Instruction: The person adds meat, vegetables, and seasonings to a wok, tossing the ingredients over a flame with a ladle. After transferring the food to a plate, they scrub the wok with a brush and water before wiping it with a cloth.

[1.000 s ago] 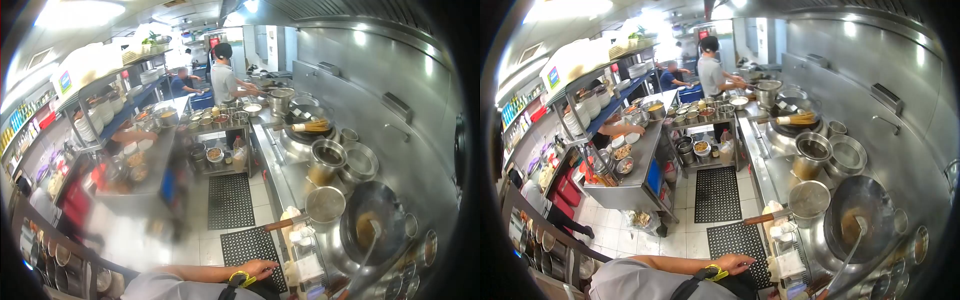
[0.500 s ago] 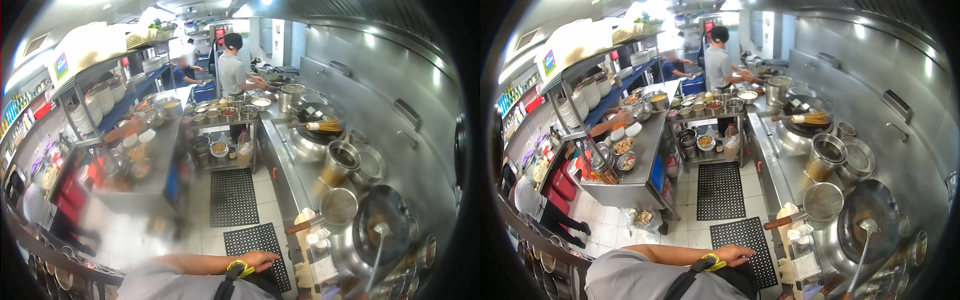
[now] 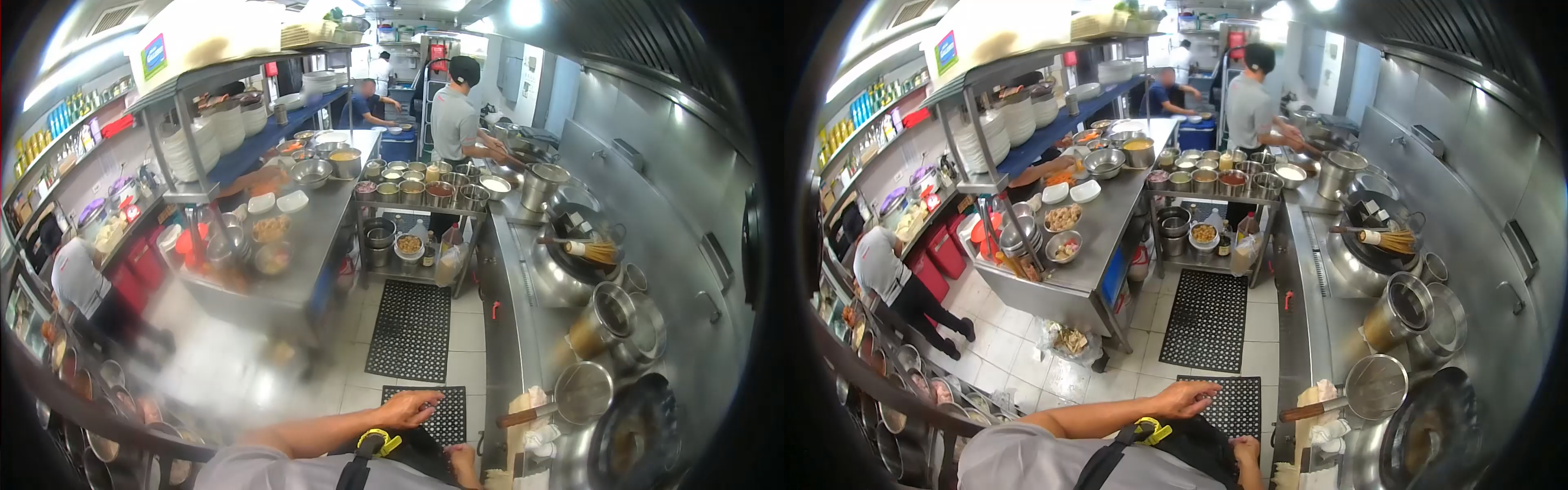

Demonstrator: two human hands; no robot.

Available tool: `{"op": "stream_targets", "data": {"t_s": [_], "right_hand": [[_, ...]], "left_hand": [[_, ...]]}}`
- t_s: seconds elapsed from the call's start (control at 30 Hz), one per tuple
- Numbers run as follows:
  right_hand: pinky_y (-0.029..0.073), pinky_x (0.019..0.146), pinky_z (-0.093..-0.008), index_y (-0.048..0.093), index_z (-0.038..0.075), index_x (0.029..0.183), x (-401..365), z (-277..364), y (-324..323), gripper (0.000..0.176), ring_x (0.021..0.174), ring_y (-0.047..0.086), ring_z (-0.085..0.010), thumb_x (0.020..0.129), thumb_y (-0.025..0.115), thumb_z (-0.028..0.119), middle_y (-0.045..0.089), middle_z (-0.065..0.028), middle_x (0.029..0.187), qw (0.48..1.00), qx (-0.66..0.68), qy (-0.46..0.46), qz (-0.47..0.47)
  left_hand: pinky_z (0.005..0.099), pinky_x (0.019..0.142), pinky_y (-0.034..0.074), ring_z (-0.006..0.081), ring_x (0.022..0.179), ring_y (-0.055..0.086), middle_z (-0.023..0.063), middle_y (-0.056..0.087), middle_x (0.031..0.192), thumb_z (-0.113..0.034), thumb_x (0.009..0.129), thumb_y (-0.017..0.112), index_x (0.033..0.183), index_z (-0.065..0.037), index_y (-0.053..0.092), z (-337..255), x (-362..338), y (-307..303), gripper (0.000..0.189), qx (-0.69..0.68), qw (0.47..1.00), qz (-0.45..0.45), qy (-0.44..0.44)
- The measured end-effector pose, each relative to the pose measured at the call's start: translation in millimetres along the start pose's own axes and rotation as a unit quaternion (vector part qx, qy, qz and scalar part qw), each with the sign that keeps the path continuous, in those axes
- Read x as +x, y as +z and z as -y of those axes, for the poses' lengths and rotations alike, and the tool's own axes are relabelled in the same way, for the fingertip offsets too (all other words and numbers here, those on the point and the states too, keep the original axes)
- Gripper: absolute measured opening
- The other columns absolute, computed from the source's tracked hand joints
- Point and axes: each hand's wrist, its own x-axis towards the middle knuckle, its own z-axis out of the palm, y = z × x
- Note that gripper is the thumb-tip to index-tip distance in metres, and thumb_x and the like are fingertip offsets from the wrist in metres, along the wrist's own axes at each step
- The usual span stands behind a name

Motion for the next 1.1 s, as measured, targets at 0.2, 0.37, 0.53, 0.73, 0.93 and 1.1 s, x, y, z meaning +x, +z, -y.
{"op": "stream_targets", "data": {"t_s": [0.2, 0.37, 0.53, 0.73, 0.93, 1.1], "right_hand": [[0.052, 0.064, -0.0434, 0.07, 0.003, 0.078, 75, -100, -47, 0.029, 0.064, 0.064, -0.0309, 0.082, 0.065, 0.031, 0.068, -0.0122, 0.071, 0.987, -0.159, -0.017, 0.008], [0.052, 0.062, -0.0429, 0.069, 0.003, 0.078, 81, -100, -93, 0.027, 0.063, 0.064, -0.0303, 0.082, 0.065, 0.029, 0.067, -0.0123, 0.07, 0.991, -0.101, 0.086, 0.005], [0.052, 0.061, -0.0424, 0.069, 0.002, 0.077, 90, -104, -103, 0.026, 0.062, 0.063, -0.0296, 0.082, 0.064, 0.027, 0.067, -0.0124, 0.069, 0.992, -0.076, 0.102, 0.007], [0.052, 0.059, -0.0417, 0.068, 0.002, 0.076, 101, -93, -102, 0.024, 0.061, 0.063, -0.0288, 0.082, 0.063, 0.025, 0.067, -0.0125, 0.069, 0.992, -0.067, 0.104, 0.019], [0.051, 0.057, -0.0411, 0.068, 0.002, 0.075, 118, -56, -107, 0.023, 0.059, 0.063, -0.028, 0.082, 0.062, 0.023, 0.066, -0.0127, 0.068, 0.992, -0.073, 0.102, 0.021], [0.051, 0.056, -0.0406, 0.068, 0.002, 0.074, 143, 6, -101, 0.022, 0.058, 0.063, -0.0274, 0.082, 0.062, 0.021, 0.066, -0.0128, 0.067, 0.992, -0.088, 0.088, 0.016]], "left_hand": [[0.0412, 0.082, 0.053, 0.0325, 0.092, 0.066, 0.0164, 0.068, 0.105, -0.024, 0.087, 0.059, 0.127, -0.008, 0.055, 99, -2, 4, 0.044, 0.092, 0.985, 0.035, -0.14], [0.0449, 0.095, 0.047, 0.0366, 0.108, 0.061, 0.0197, 0.066, 0.112, -0.027, 0.079, 0.059, 0.126, -0.007, 0.057, 194, -73, -11, 0.051, 0.229, 0.897, 0.174, -0.335], [0.0458, 0.085, 0.052, 0.0362, 0.095, 0.066, 0.0208, 0.067, 0.105, -0.028, 0.079, 0.056, 0.108, -0.001, 0.066, 256, -121, -13, 0.041, 0.252, 0.851, 0.265, -0.378], [0.0402, 0.072, 0.056, 0.03, 0.071, 0.07, 0.0207, 0.068, 0.103, -0.033, 0.081, 0.057, 0.115, -0.001, 0.063, 223, -79, -39, 0.047, 0.193, 0.865, 0.149, -0.438], [0.0411, 0.083, 0.053, 0.0328, 0.089, 0.068, 0.0196, 0.068, 0.106, -0.035, 0.079, 0.061, 0.12, -0.006, 0.063, 257, -45, -24, 0.05, 0.164, 0.893, 0.122, -0.401], [0.0419, 0.093, 0.049, 0.0363, 0.106, 0.062, 0.0214, 0.066, 0.111, -0.035, 0.079, 0.061, 0.117, -0.006, 0.064, 314, -30, -33, 0.048, 0.153, 0.915, 0.145, -0.343]]}}
